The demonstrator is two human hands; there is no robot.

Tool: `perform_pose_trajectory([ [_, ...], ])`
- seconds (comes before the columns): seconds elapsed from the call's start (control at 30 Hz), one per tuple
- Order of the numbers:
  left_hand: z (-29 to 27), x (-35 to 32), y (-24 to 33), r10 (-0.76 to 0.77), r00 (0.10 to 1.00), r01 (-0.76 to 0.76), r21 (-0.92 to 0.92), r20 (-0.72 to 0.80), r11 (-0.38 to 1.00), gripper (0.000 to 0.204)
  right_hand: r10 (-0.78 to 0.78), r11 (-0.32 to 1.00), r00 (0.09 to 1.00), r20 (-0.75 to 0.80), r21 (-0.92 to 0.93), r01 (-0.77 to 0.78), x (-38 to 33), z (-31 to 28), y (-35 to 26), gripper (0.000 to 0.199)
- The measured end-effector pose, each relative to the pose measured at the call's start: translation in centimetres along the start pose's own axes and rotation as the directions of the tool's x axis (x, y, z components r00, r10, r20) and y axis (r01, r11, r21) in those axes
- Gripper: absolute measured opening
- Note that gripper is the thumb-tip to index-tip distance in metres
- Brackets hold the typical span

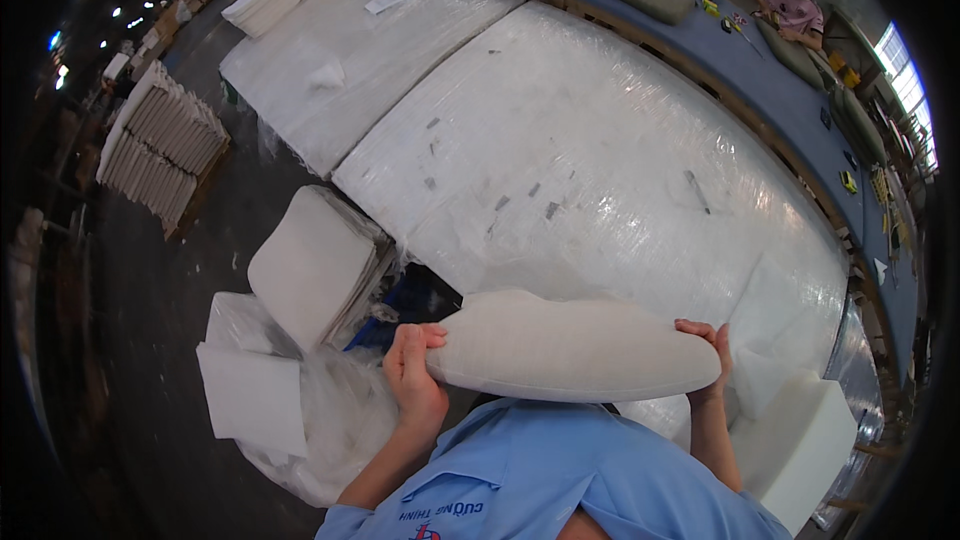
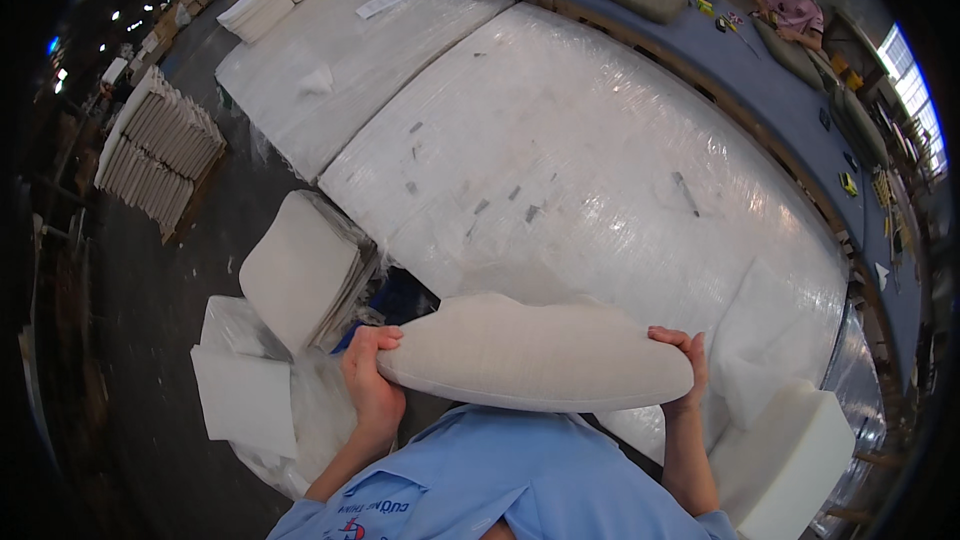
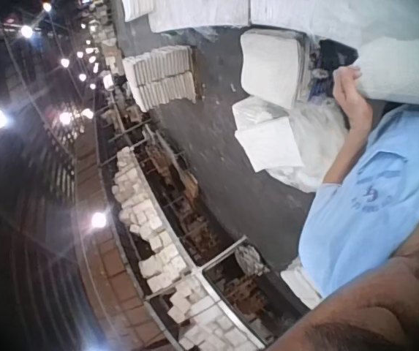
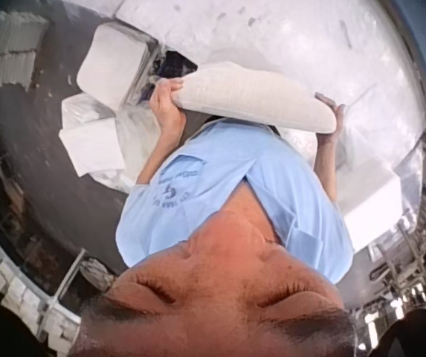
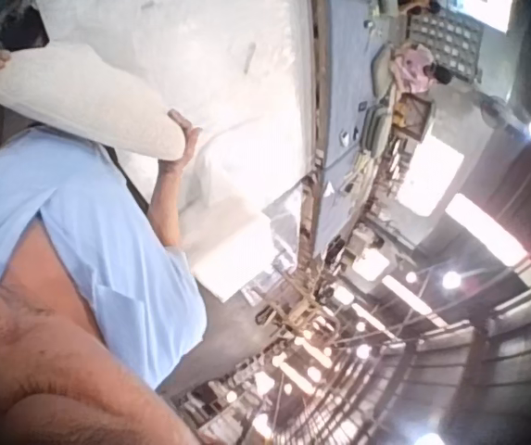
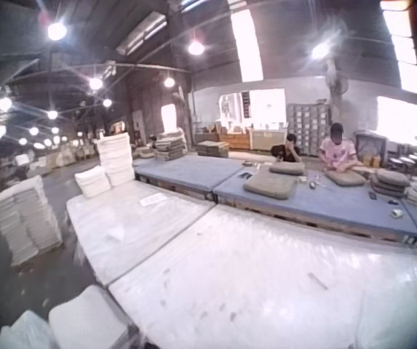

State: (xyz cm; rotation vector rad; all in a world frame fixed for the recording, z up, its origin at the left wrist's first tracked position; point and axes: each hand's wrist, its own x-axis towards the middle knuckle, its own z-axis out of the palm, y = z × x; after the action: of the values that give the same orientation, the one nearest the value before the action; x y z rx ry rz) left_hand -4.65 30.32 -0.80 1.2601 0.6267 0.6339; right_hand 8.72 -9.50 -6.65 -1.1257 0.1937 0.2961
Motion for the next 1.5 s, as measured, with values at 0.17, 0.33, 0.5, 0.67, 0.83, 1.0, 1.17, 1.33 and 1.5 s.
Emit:
perform_pose_trajectory([
  [0.17,-3.2,-3.1,-5.9,-0.334,0.935,0.318,0.132,0.121,0.939,0.032,0.284,0.948,0.959,0.008,-0.156,-0.279,0.3,-6.9,1.6,0.052],
  [0.33,-2.8,-3.0,-3.0,-0.71,0.683,0.613,0.394,0.172,0.685,0.048,0.674,0.688,0.738,0.015,-0.378,-0.62,0.3,-6.6,-1.6,0.077],
  [0.5,-2.0,-1.2,-5.8,-0.856,0.513,0.648,0.624,0.068,0.437,0.072,0.842,0.378,0.525,-0.124,-0.557,-0.739,3.2,-5.3,-0.9,0.098],
  [0.67,-3.9,0.8,-14.3,-0.972,0.232,0.698,0.688,0.048,0.2,0.074,0.91,0.163,0.363,-0.199,-0.634,-0.756,6.0,-4.3,3.2,0.091],
  [0.83,-3.1,2.9,-19.8,-0.944,0.3,0.608,0.79,-0.137,0.078,0.085,0.872,-0.014,0.289,-0.395,-0.61,-0.792,9.0,-2.9,6.4,0.085],
  [1.0,-2.6,5.3,-24.5,-0.908,0.355,0.568,0.823,-0.223,0.02,0.086,0.806,-0.018,0.352,-0.475,-0.615,-0.788,11.1,-3.3,9.4,0.091],
  [1.17,-2.3,7.1,-27.3,-0.909,0.394,0.611,0.777,-0.134,0.15,0.086,0.755,-0.05,0.39,-0.528,-0.639,-0.768,12.9,-4.6,11.6,0.095],
  [1.33,-3.6,7.5,-30.0,-0.914,0.395,0.634,0.747,-0.089,0.201,0.083,0.736,-0.013,0.435,-0.519,-0.653,-0.757,13.9,-5.5,13.2,0.096],
  [1.5,-3.6,8.0,-30.6,-0.882,0.455,0.514,0.845,-0.123,0.147,0.086,0.721,0.039,0.502,-0.478,-0.695,-0.718,14.3,-6.4,14.1,0.09],
])
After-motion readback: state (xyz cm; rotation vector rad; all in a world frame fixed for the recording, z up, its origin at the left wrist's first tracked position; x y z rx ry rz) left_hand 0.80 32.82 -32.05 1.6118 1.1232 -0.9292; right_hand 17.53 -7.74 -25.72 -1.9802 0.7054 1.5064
